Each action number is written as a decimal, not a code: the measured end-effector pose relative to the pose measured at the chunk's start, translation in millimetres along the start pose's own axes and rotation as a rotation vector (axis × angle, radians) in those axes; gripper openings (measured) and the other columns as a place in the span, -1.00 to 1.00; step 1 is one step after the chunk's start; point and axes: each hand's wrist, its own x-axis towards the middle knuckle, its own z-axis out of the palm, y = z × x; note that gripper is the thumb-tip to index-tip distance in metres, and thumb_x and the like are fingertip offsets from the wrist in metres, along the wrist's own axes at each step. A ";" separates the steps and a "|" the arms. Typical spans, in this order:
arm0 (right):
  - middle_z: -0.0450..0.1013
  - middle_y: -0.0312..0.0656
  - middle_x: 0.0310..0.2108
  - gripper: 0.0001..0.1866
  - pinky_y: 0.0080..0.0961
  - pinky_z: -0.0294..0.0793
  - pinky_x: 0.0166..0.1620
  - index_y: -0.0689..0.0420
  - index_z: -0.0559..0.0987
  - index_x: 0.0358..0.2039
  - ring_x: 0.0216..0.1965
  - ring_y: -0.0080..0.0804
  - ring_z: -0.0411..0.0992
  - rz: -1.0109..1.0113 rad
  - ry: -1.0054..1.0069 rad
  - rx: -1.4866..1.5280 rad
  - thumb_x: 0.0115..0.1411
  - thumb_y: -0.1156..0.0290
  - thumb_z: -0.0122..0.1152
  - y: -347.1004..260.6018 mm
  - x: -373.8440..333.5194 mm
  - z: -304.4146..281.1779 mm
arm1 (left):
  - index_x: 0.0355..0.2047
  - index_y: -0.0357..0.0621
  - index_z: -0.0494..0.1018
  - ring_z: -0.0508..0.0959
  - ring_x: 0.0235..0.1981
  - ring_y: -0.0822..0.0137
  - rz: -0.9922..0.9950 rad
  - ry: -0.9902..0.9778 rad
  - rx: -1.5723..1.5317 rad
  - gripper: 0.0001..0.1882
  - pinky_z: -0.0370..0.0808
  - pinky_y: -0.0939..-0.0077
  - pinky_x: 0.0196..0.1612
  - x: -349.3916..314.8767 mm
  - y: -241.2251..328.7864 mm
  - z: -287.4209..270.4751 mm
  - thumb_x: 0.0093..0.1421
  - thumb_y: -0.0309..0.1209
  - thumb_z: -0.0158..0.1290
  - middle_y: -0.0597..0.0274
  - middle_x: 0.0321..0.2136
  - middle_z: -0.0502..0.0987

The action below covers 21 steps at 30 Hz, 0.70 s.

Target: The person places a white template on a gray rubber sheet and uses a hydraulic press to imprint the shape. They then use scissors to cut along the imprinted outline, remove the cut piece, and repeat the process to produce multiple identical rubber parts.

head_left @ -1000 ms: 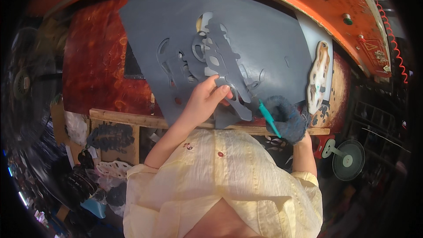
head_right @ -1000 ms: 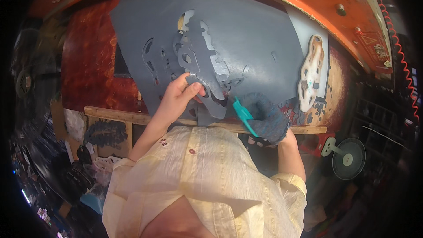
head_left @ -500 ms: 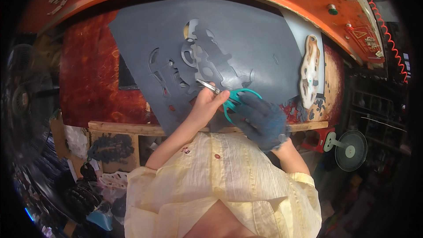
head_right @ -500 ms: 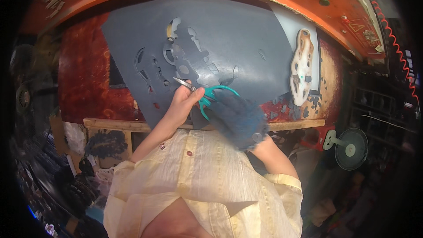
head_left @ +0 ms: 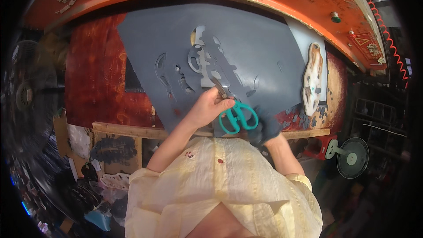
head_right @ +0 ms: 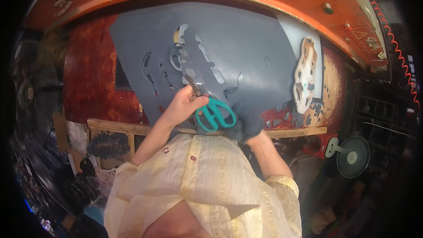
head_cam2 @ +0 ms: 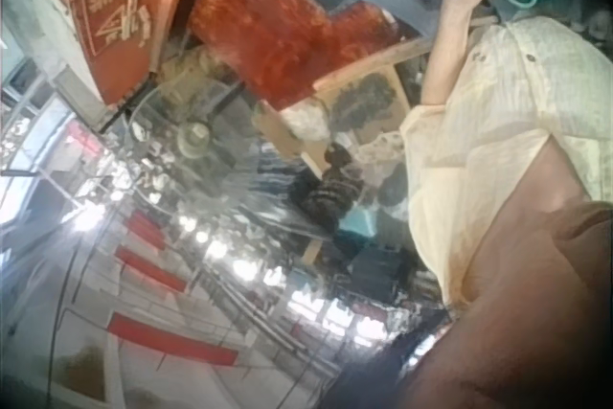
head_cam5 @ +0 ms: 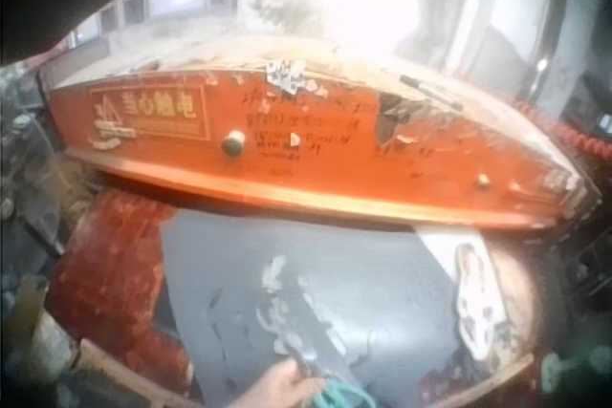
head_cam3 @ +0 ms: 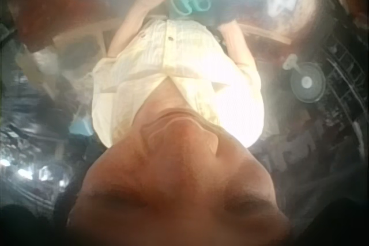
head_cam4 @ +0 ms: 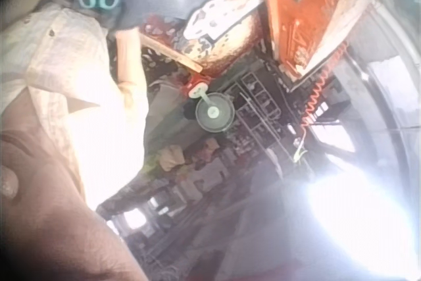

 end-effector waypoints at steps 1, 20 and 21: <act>0.48 -0.17 -0.22 -0.62 -0.44 0.46 -0.22 0.11 0.46 -0.07 -0.25 -0.35 0.46 0.070 -0.041 0.117 0.11 0.25 0.16 7.2 1.6 3.3 | -0.09 -0.23 0.33 0.44 -0.29 0.54 0.052 -0.001 0.029 -0.70 0.44 0.61 -0.32 1.3 1.3 -0.5 0.23 -0.36 0.07 0.33 -0.27 0.43; 0.41 -0.28 -0.33 -0.75 -0.49 0.42 -0.21 0.14 0.47 -0.23 -0.28 -0.42 0.40 -0.050 -0.065 0.003 0.06 0.40 0.23 19.7 15.3 36.1 | -0.31 -0.22 0.30 0.49 -0.48 0.54 -0.079 0.259 0.013 -0.79 0.41 0.68 -0.47 19.3 -22.1 6.9 0.28 -0.32 -0.01 0.23 -0.46 0.52; 0.40 -0.26 -0.30 -0.77 -0.48 0.43 -0.20 0.14 0.46 -0.22 -0.26 -0.41 0.41 -0.074 -0.053 -0.107 0.09 0.40 0.19 14.4 10.3 26.1 | -0.23 -0.24 0.31 0.51 -0.45 0.50 -0.022 0.327 0.089 -0.76 0.42 0.67 -0.45 18.5 -21.9 2.5 0.29 -0.29 -0.04 0.21 -0.41 0.53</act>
